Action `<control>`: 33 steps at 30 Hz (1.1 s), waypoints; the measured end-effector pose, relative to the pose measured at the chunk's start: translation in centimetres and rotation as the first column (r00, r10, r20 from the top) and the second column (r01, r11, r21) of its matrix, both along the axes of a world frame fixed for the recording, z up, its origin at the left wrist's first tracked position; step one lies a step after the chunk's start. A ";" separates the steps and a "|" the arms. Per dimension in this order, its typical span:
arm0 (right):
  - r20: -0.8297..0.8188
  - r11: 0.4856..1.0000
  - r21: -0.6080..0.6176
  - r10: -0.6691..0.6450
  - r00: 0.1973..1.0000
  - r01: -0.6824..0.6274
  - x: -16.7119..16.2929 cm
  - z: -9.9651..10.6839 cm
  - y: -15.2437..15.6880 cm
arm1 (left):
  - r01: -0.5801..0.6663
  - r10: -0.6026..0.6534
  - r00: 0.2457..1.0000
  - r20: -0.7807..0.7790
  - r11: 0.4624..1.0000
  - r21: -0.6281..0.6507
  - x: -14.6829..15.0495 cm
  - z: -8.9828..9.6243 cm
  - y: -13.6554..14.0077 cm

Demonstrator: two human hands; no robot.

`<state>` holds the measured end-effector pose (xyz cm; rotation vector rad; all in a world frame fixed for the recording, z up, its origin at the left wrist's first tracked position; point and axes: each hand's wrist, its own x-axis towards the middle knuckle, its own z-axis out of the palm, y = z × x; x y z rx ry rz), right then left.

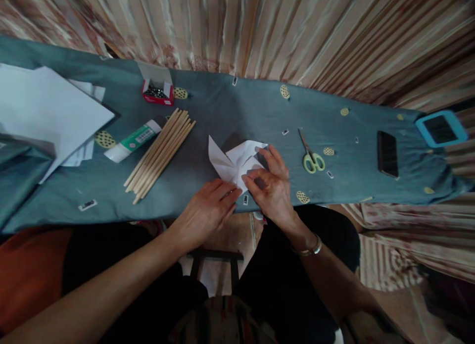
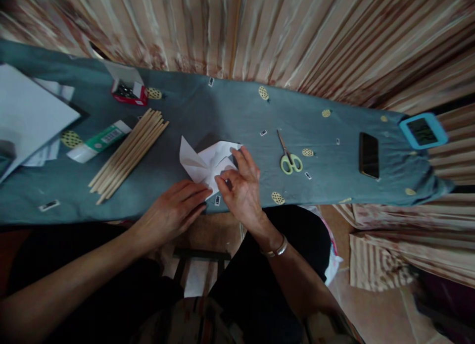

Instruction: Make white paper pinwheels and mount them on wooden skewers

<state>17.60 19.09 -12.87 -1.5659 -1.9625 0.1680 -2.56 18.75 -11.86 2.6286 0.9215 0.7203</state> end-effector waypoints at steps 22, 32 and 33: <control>0.185 0.985 0.126 0.094 0.978 -0.118 -0.7 0.4 -0.2 | 0.012 -0.012 1.000 -0.004 1.000 0.016 0.1 0.2 0.0; 0.263 0.988 0.009 0.147 0.954 -0.155 -0.7 0.6 -0.3 | 0.009 -0.010 0.999 -0.044 1.000 -0.007 0.1 0.2 0.0; 0.270 0.987 0.003 0.152 0.951 -0.159 -0.7 0.7 -0.3 | 0.009 -0.010 0.999 -0.048 1.000 -0.012 0.1 0.3 0.0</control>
